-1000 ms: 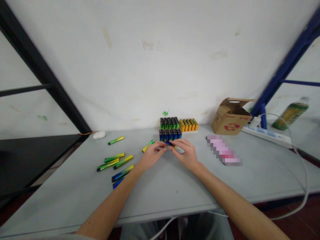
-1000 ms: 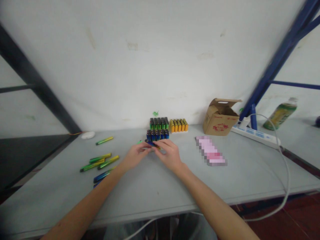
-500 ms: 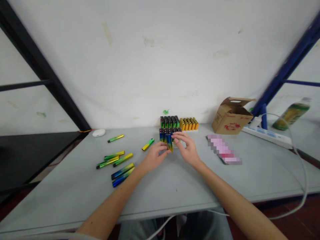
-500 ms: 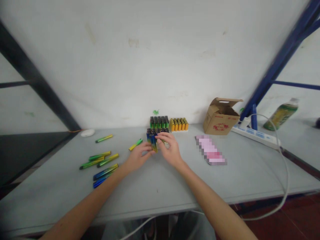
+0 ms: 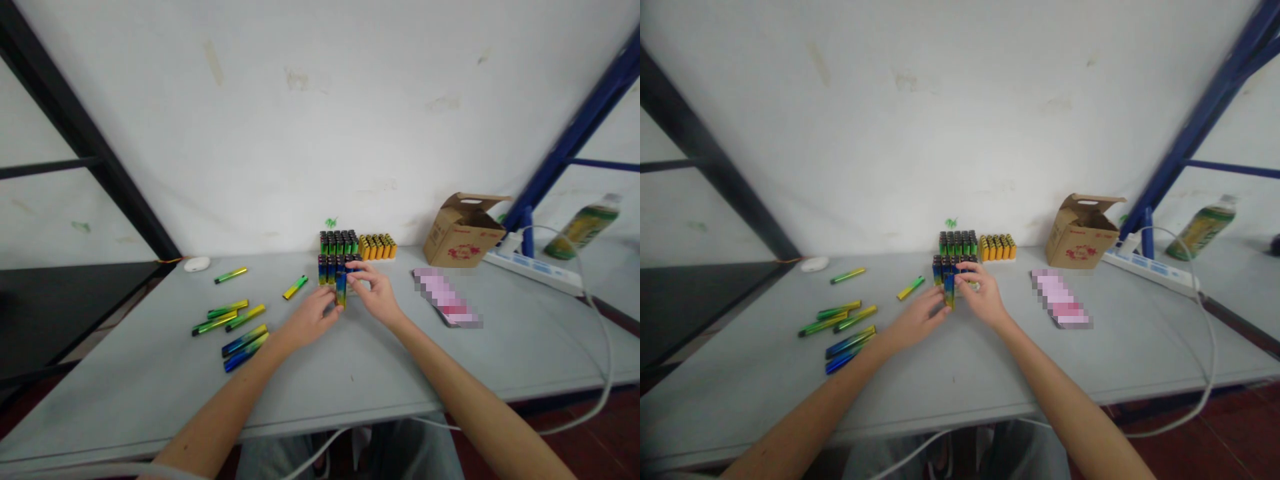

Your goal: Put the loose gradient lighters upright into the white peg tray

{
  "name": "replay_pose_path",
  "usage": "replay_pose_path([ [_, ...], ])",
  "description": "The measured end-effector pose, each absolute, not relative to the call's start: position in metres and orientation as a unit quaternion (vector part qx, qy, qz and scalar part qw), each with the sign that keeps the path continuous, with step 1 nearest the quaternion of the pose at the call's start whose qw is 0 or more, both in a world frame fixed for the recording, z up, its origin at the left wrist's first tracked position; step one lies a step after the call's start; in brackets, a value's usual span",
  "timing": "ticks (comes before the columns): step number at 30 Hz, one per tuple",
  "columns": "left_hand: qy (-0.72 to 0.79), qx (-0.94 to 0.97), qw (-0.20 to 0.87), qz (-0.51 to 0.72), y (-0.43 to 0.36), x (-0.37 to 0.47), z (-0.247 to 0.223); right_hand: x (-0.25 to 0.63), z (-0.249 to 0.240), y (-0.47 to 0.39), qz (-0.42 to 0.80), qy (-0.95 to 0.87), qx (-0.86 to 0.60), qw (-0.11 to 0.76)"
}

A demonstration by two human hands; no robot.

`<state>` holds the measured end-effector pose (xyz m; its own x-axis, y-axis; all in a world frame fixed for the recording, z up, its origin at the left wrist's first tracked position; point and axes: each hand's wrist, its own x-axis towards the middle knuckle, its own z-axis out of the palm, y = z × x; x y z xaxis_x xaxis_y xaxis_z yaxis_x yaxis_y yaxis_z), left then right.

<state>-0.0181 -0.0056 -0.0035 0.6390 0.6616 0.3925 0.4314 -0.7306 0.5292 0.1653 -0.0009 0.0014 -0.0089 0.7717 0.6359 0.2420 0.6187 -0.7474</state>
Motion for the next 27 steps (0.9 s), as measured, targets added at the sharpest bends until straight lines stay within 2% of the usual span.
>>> replay_pose_path([
  [21, 0.271, 0.881, 0.256, 0.29, -0.0048, -0.0205, -0.0069, 0.1638, 0.0027, -0.0056, 0.214, -0.685, -0.365, 0.593],
  [27, 0.295, 0.845, 0.322, 0.308, -0.007, -0.0169, -0.0003, 0.1582, 0.0003, -0.0055, 0.265, -0.66, -0.363, 0.602],
])
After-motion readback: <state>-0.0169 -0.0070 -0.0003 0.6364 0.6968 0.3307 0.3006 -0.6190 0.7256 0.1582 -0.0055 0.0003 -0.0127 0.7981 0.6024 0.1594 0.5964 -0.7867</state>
